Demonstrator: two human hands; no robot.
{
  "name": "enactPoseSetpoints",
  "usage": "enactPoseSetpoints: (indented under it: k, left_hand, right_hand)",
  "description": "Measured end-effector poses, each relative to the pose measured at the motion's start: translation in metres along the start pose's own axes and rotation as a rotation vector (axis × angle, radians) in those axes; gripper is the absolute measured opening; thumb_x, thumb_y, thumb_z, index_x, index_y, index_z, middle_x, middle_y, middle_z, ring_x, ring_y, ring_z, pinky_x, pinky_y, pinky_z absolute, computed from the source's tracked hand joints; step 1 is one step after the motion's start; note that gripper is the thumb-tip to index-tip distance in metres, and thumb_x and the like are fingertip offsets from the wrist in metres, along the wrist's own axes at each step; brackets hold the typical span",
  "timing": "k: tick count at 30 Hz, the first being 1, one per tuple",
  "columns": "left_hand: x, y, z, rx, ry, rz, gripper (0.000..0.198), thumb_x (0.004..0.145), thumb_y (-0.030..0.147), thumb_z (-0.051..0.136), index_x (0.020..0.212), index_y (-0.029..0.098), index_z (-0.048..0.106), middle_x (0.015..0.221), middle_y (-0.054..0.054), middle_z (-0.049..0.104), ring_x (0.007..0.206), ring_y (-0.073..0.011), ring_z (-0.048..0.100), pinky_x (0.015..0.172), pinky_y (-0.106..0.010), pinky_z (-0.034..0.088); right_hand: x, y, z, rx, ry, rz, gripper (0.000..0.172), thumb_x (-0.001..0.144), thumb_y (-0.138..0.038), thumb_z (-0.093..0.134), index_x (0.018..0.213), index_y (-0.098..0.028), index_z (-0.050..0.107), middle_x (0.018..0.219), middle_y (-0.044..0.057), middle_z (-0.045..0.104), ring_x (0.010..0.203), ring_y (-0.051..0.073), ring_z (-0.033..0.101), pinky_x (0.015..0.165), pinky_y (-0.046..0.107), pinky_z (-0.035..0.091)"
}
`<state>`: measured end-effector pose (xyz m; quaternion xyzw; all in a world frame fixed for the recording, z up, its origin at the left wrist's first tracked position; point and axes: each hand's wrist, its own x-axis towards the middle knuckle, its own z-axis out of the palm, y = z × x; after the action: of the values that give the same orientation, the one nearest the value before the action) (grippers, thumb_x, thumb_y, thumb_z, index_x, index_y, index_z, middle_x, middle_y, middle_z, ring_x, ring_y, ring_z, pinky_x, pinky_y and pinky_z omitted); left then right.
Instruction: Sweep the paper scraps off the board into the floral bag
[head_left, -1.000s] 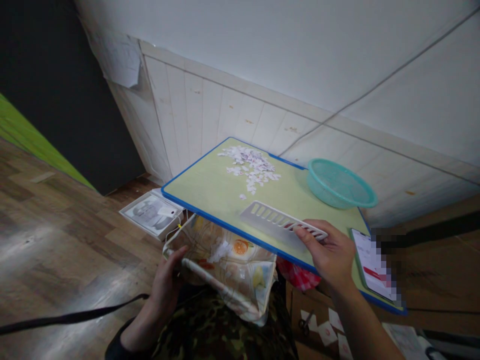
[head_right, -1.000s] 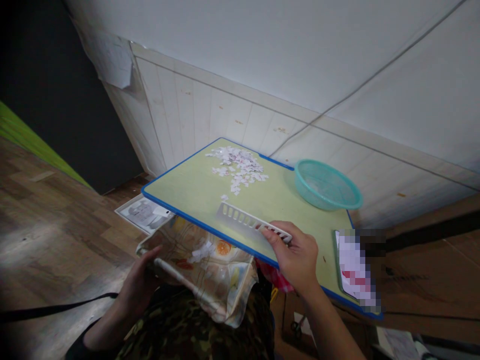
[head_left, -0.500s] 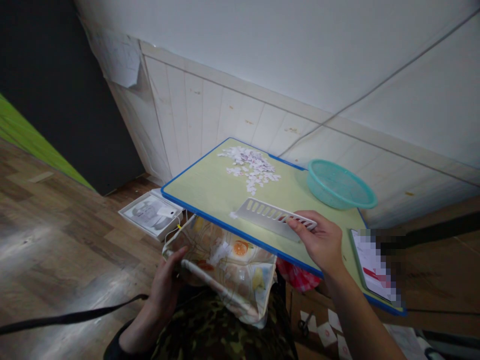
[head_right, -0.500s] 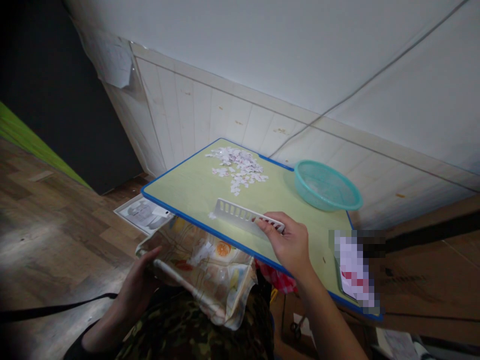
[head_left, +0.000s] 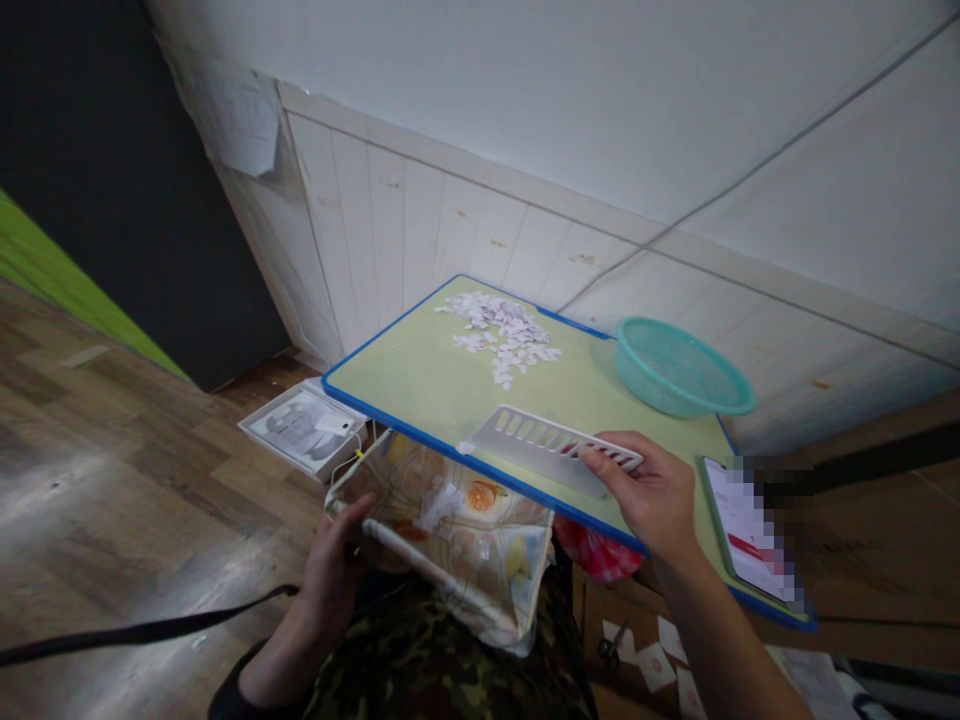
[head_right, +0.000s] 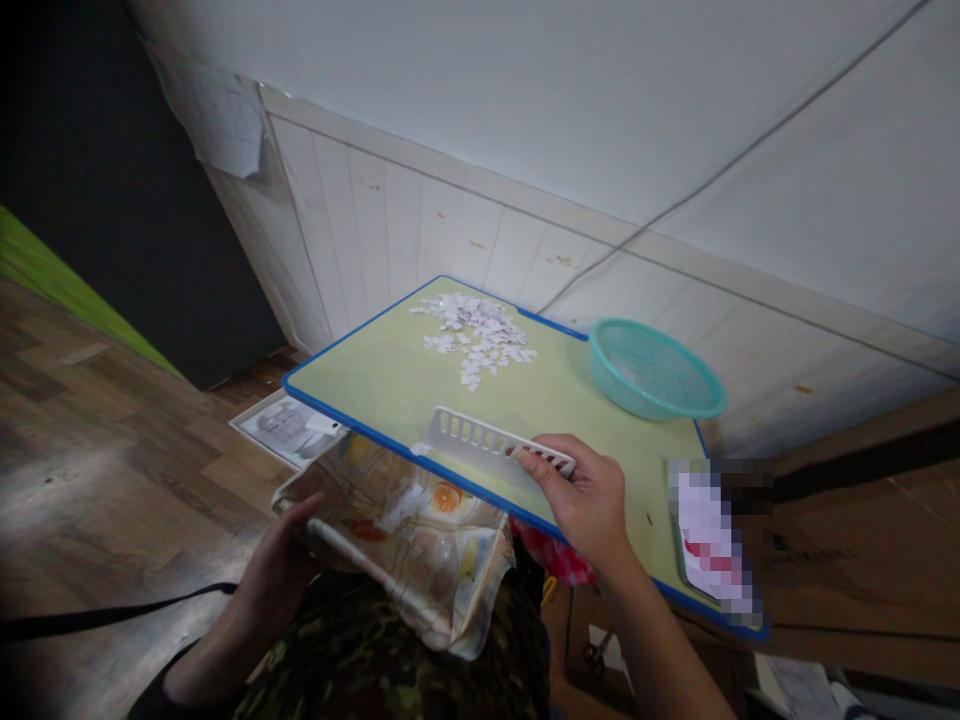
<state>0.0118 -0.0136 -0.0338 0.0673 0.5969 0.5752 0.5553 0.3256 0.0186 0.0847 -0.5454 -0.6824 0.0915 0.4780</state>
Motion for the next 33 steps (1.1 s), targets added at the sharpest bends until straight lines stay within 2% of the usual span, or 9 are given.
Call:
enactPoseSetpoints:
  k: [7, 11, 16, 21, 28, 33]
  left_hand:
    - [0.002, -0.001, -0.003, 0.028, -0.001, 0.008, 0.045, 0.064, 0.04, 0.083, 0.102, 0.019, 0.071, 0.093, -0.005, 0.072, 0.081, -0.0249, 0.065, 0.054, -0.032, 0.054]
    - [0.001, 0.0, -0.003, 0.03, 0.0, 0.0, 0.048, 0.061, 0.041, 0.084, 0.101, 0.02, 0.071, 0.094, -0.005, 0.073, 0.084, -0.0268, 0.067, 0.054, -0.033, 0.054]
    - [0.003, -0.001, -0.003, 0.025, 0.016, 0.002, 0.042, 0.062, 0.04, 0.083, 0.095, 0.018, 0.072, 0.087, -0.005, 0.071, 0.08, -0.0261, 0.066, 0.055, -0.032, 0.053]
    - [-0.001, 0.001, -0.001, 0.03, -0.014, -0.012, 0.044, 0.066, 0.04, 0.081, 0.104, 0.019, 0.072, 0.092, -0.006, 0.072, 0.082, -0.0272, 0.067, 0.056, -0.034, 0.054]
    - [-0.004, 0.004, 0.001, 0.014, 0.011, -0.017, 0.037, 0.066, 0.037, 0.081, 0.097, 0.019, 0.071, 0.092, -0.006, 0.072, 0.082, -0.0255, 0.066, 0.056, -0.032, 0.053]
    - [-0.003, 0.004, 0.001, 0.014, -0.008, -0.01, 0.04, 0.068, 0.035, 0.08, 0.102, 0.019, 0.071, 0.096, -0.006, 0.074, 0.084, -0.0267, 0.068, 0.057, -0.033, 0.054]
  right_hand:
    - [-0.005, -0.006, -0.007, 0.032, -0.065, -0.007, 0.01, 0.088, -0.034, 0.081, 0.085, -0.025, 0.083, 0.076, 0.001, 0.081, 0.059, 0.015, 0.071, 0.054, 0.023, 0.053]
    - [-0.005, -0.006, -0.006, 0.024, -0.028, -0.008, 0.01, 0.087, -0.034, 0.081, 0.085, -0.025, 0.083, 0.074, 0.0, 0.08, 0.057, 0.015, 0.07, 0.053, 0.022, 0.052]
    - [-0.006, -0.002, -0.004, 0.041, -0.046, 0.019, 0.01, 0.087, -0.035, 0.082, 0.085, -0.025, 0.083, 0.075, 0.0, 0.08, 0.059, 0.014, 0.07, 0.054, 0.022, 0.053]
    - [-0.003, 0.003, 0.001, 0.036, 0.063, 0.041, 0.014, 0.085, -0.038, 0.084, 0.084, -0.024, 0.083, 0.074, 0.0, 0.079, 0.059, 0.015, 0.069, 0.055, 0.024, 0.052]
    - [-0.003, 0.001, -0.001, 0.045, -0.005, 0.062, 0.015, 0.085, -0.038, 0.083, 0.084, -0.024, 0.083, 0.074, 0.001, 0.079, 0.059, 0.016, 0.068, 0.055, 0.025, 0.052]
    - [0.0, 0.005, -0.002, 0.083, 0.042, 0.075, 0.017, 0.084, -0.041, 0.084, 0.085, -0.024, 0.083, 0.076, 0.002, 0.08, 0.062, 0.017, 0.07, 0.058, 0.026, 0.055]
